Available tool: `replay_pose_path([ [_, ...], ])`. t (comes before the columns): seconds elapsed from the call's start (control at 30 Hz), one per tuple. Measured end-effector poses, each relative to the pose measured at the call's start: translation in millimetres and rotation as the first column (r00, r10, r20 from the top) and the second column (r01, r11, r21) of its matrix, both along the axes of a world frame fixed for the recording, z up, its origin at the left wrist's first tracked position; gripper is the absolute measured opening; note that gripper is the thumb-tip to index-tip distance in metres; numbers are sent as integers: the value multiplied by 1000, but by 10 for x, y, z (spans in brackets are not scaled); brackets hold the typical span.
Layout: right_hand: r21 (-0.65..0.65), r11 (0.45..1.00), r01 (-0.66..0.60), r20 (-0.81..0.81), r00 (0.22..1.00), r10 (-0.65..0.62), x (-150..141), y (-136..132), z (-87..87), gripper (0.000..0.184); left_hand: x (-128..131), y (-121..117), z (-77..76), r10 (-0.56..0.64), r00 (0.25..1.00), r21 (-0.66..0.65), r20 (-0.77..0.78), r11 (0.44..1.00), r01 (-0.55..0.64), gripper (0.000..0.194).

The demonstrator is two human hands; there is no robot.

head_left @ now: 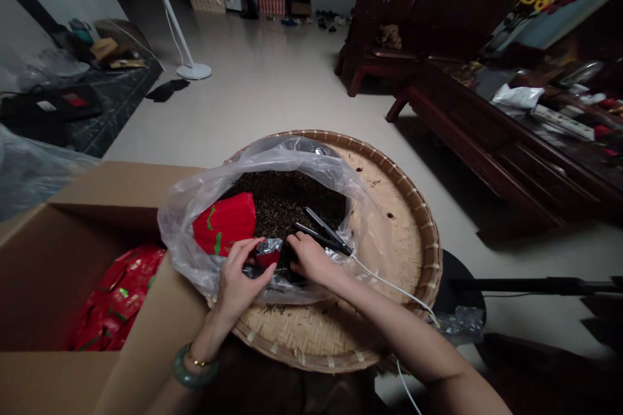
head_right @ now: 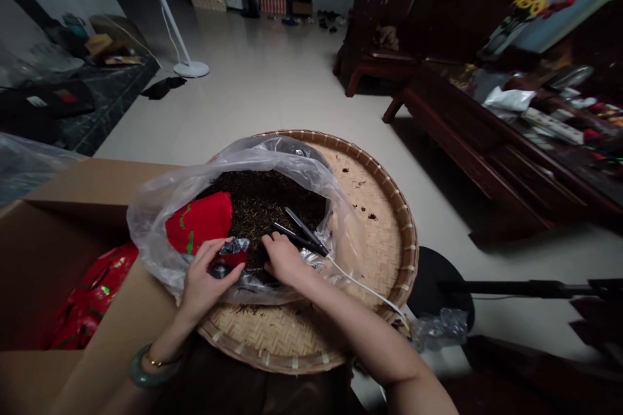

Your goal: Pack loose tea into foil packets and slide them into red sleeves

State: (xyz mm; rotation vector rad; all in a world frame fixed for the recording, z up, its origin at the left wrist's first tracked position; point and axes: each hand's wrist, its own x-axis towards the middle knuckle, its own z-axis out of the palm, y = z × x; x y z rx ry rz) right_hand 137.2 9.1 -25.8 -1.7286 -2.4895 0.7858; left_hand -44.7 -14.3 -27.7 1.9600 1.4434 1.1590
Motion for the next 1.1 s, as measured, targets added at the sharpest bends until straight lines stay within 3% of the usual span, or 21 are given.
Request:
replay_pose_path([
  [0.2,25,1000,-4,-90,996,7,27,11,-90,32,9,-12,7,5,1000,2,5,1000,-5,35],
  [0.3,30,998,55,-223,974,-47,68,43,-105,28,8,-8,11,-1,1000,10,10,1000,1,34],
  [0.4,0,986,164,-446,883,-147,132,83,-108,28,7,-1,18,-6,1000,9,14,1000,6,34],
  [0.47,-100,965,241,-614,748,-250,167,97,-108,31,7,3,22,-3,1000,5,10,1000,3,34],
  [0.53,-330,906,267,-731,535,-424,187,95,-105,37,10,6,24,2,1000,3,9,1000,-2,34],
  [0.57,-472,849,238,-745,407,-529,193,88,-101,39,12,7,24,2,1000,3,11,1000,-2,34],
  [0.67,-800,600,3,-599,68,-798,205,55,-78,33,19,6,18,-4,1000,5,17,1000,3,34],
  [0.73,-872,454,-184,-450,-65,-891,216,30,-58,25,21,4,11,-8,1000,6,20,1000,8,34],
  [0.8,-873,361,-329,-335,-133,-933,228,4,-40,24,22,2,5,-9,1000,6,19,1000,9,35],
  [0.87,-855,321,-408,-272,-176,-946,234,-23,-24,26,24,1,1,-11,1000,7,16,1000,11,35],
  [1.1,-835,341,-432,-261,-236,-936,239,-104,68,27,43,3,15,-23,1000,3,10,1000,23,34],
])
